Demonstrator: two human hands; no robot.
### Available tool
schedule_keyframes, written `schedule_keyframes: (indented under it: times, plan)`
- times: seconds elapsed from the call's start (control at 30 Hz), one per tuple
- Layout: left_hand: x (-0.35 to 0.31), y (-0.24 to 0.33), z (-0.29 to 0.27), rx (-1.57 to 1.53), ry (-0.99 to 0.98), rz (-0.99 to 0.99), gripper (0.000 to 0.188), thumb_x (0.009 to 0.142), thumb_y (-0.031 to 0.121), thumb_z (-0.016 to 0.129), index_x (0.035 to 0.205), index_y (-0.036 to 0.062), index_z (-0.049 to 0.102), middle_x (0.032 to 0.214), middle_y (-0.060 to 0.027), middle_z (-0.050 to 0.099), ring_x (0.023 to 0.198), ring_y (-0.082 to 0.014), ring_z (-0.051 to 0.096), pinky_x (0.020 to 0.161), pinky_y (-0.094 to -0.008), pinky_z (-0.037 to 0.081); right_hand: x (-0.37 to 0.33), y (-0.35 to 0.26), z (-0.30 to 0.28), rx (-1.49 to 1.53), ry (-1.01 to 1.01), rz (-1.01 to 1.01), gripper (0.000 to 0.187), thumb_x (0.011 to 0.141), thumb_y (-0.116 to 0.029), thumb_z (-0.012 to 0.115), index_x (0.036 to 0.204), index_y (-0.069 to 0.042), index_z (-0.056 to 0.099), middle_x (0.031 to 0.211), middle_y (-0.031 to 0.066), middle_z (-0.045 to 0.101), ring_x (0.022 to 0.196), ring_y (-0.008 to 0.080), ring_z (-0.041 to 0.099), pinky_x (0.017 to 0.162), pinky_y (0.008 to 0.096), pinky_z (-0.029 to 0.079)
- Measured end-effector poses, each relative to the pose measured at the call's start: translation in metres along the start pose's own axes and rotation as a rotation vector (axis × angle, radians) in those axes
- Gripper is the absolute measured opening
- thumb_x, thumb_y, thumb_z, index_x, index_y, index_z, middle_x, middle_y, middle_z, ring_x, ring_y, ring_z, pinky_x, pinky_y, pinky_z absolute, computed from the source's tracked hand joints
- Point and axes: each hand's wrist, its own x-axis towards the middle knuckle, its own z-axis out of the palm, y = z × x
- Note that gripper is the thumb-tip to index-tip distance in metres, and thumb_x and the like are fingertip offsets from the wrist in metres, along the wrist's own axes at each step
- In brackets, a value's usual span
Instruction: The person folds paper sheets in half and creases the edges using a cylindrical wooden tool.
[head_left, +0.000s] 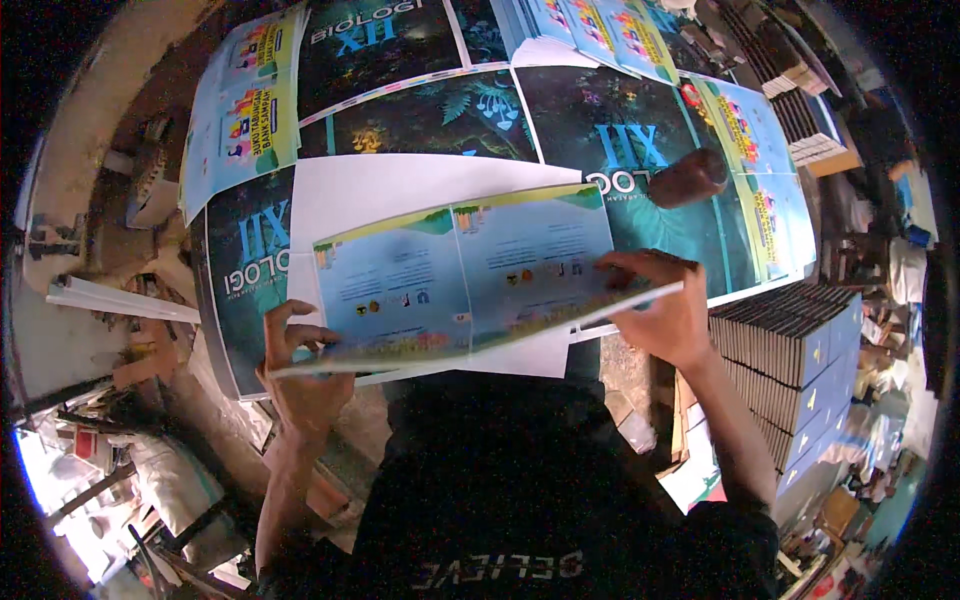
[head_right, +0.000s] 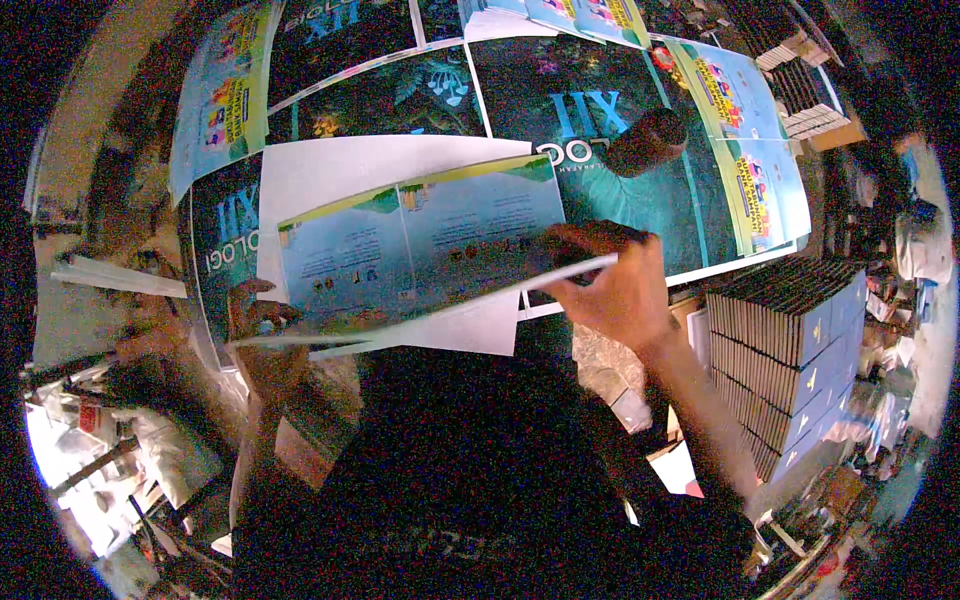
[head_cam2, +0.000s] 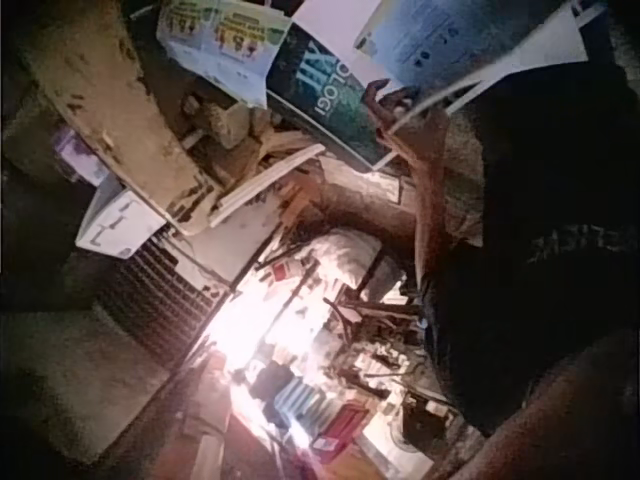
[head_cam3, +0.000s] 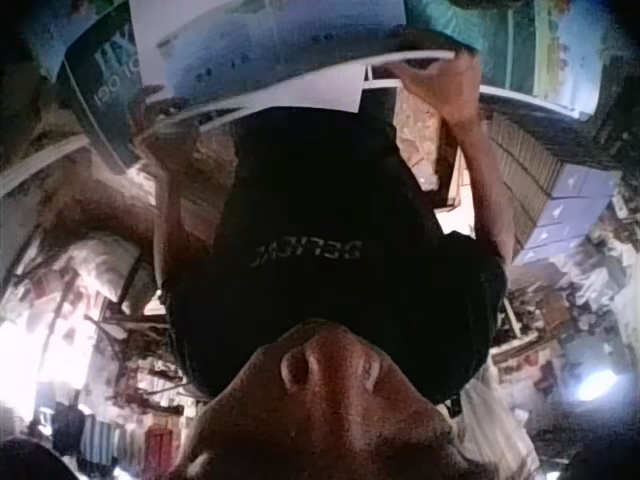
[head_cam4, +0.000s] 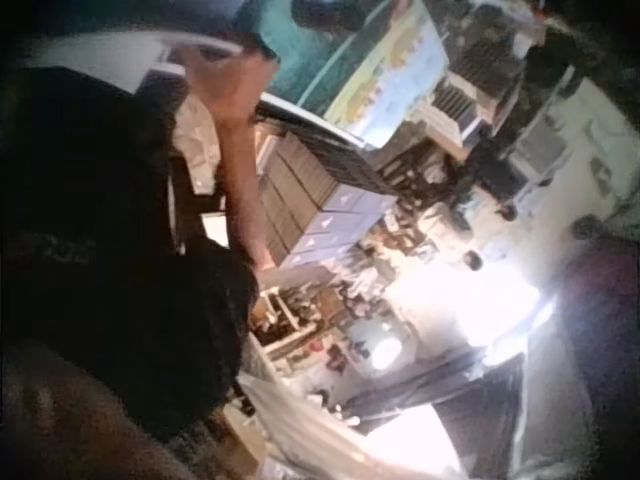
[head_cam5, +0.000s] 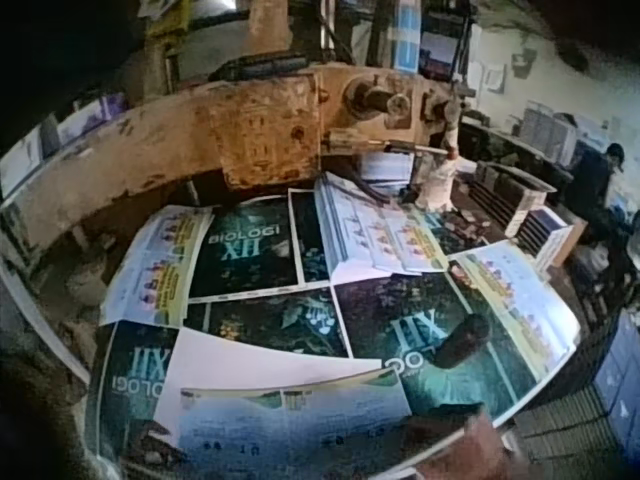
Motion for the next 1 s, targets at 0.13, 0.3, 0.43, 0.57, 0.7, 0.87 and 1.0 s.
schedule_keyframes:
  times: [0.13,0.3,0.43,0.57,0.7,0.87,1.0]
  plan:
    - [0.024,0.015,-0.004,0.146,-0.131,0.005,0.068,0.064,0.033,0.094,0.110,0.0030,0.053,0.084,-0.0106,0.071,0.072,-0.0224,0.067,0.064,-0.0338,0.053,0.015,-0.005,-0.011,0.011,-0.148,0.100,0.046,0.069,-0.035,0.089,0.096,-0.003,0.071,0.083,0.0122,0.074,0.076,0.0277,0.074,0.070,0.0354,0.057]
    - [0.048,0.034,-0.005,0.022,-0.279,-0.150,0.089,0.061,0.038,0.095,0.124,-0.0039,0.048,0.097,-0.0190,0.073,0.087,-0.0312,0.073,0.078,-0.0396,0.057,0.034,-0.005,-0.006,-0.004,-0.130,0.130,0.070,0.064,-0.043,0.091,0.109,0.002,0.060,0.090,0.0168,0.073,0.082,0.0329,0.073,0.075,0.0385,0.058]
    - [0.060,0.030,0.000,0.022,-0.338,-0.172,0.087,0.066,0.031,0.093,0.126,-0.0010,0.040,0.099,-0.0209,0.073,0.091,-0.0292,0.074,0.078,-0.0384,0.057,0.054,0.003,-0.006,0.012,-0.277,0.196,0.071,0.067,-0.041,0.089,0.115,0.001,0.057,0.093,0.0184,0.072,0.087,0.0343,0.073,0.076,0.0395,0.057]
    - [0.067,0.047,-0.001,0.052,-0.430,-0.397,0.077,0.069,0.028,0.091,0.121,0.0019,0.039,0.093,-0.0204,0.074,0.091,-0.0292,0.074,0.082,-0.0383,0.055,0.052,0.003,0.001,-0.105,-0.291,0.140,0.071,0.069,-0.041,0.087,0.118,0.001,0.055,0.097,0.0209,0.071,0.090,0.0395,0.070,0.080,0.0444,0.055]
    - [0.070,0.061,-0.004,0.368,-0.354,-0.087,0.111,0.063,0.029,0.092,0.146,0.0032,0.023,0.121,-0.0251,0.061,0.113,-0.0368,0.060,0.096,-0.0440,0.047,0.069,0.004,0.003,-0.191,-0.387,0.205,0.077,0.067,-0.048,0.085,0.121,-0.001,0.056,0.105,0.0232,0.069,0.099,0.0422,0.067,0.088,0.0482,0.053]
    - [0.068,0.100,0.020,0.444,-0.232,0.371,0.106,0.075,0.040,0.080,0.158,0.0135,0.019,0.160,-0.0241,0.017,0.148,-0.0402,0.017,0.116,-0.0555,0.021,0.065,-0.008,-0.011,0.049,-0.394,0.184,0.074,0.066,-0.046,0.086,0.119,-0.002,0.059,0.103,0.0202,0.071,0.096,0.0388,0.069,0.086,0.0452,0.053]
    - [0.075,0.102,0.082,0.481,-0.113,0.563,0.070,0.096,0.040,0.055,0.156,0.0123,0.030,0.164,-0.0161,0.017,0.151,-0.0381,0.015,0.117,-0.0615,0.013,0.066,-0.010,-0.014,0.078,-0.398,0.177,0.074,0.064,-0.049,0.086,0.116,-0.002,0.062,0.101,0.0195,0.072,0.094,0.0363,0.070,0.086,0.0433,0.054]
